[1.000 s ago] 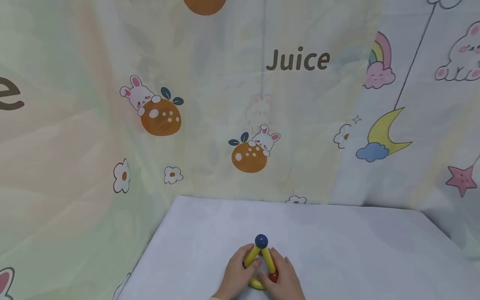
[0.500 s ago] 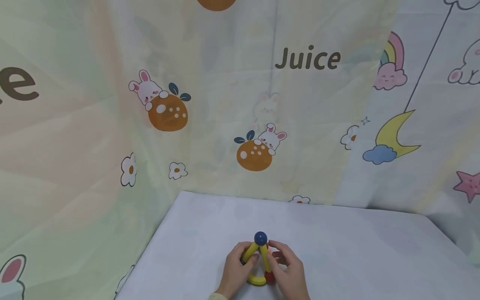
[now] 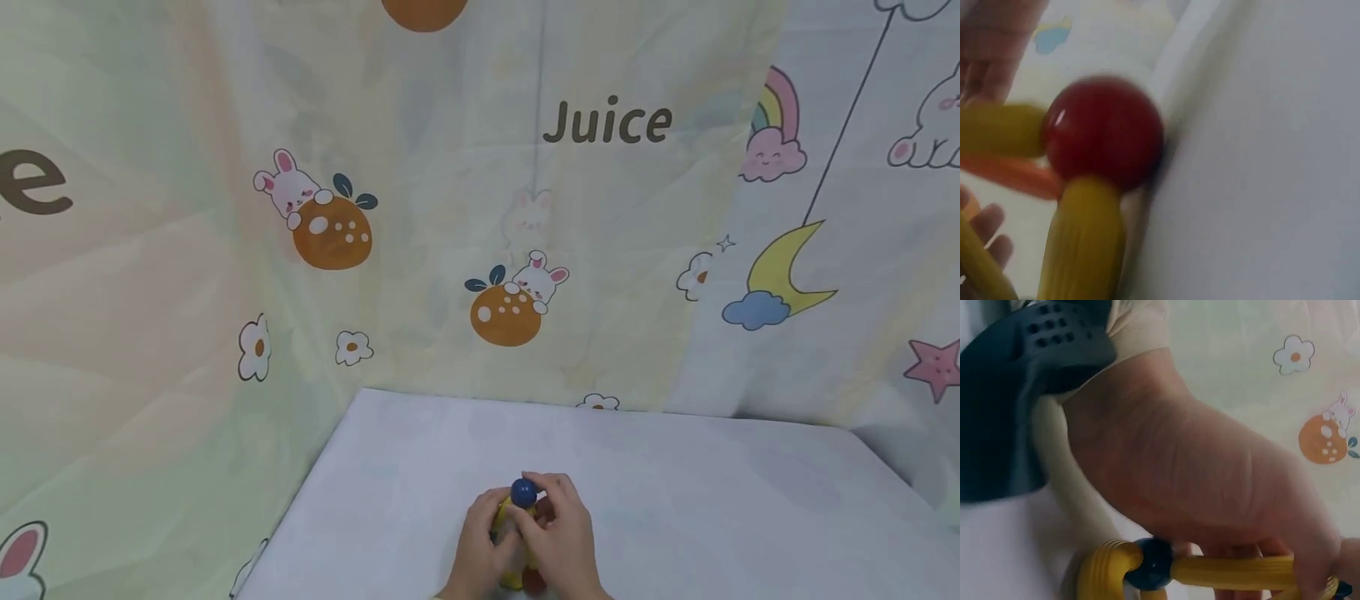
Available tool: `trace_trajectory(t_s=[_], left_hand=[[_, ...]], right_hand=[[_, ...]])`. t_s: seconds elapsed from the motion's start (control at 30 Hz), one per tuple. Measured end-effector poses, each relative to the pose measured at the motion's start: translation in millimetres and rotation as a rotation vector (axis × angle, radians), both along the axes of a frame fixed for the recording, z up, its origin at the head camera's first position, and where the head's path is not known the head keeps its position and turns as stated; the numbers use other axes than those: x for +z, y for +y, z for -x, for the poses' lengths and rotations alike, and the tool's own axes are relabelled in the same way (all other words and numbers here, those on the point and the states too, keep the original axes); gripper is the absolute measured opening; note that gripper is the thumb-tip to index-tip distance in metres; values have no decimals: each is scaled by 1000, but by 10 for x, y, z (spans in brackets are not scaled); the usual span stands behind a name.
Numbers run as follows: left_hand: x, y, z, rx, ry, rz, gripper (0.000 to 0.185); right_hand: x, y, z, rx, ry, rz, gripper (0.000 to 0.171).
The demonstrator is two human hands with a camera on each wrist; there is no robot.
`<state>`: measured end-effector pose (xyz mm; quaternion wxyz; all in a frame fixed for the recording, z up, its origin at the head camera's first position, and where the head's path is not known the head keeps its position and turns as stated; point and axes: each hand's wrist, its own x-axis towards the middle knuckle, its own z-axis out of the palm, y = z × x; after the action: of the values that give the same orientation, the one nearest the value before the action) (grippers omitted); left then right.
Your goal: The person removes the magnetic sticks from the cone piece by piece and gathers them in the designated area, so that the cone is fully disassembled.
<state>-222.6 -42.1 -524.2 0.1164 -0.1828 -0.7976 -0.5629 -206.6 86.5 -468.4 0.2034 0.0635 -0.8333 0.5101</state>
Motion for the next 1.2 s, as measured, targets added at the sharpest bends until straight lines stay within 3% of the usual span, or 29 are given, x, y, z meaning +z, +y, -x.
trace_trajectory(t_s=[0.13,0.23,0.37,0.47,0.67,0.8,1.03,1.2], left_hand=[[-24,116,-74,40,169,-44,52],[-28,180,-104,116,204,-80,48],[-17,198,-122,164,135,-98,39],[1,184,-128,157,87,-103,37],[56,141,-110,190,9,-139,30],[85,96,-86,243,-14,-183,27],[99,4,-41,379,20,-266,16],[85,-53,15,409,-123,-289,27]], right_hand=[[32,-54,-74,-18,31,-10,42],[39,-84,-117,0,23,20,35],[46,-86,-138,26,-32,49,29],[68,-64,-130,66,-80,75,30],[124,10,-59,142,-254,203,40],[40,64,41,78,-314,196,47],[-238,324,273,-76,-300,7,37],[-393,625,417,-171,-325,-41,44]])
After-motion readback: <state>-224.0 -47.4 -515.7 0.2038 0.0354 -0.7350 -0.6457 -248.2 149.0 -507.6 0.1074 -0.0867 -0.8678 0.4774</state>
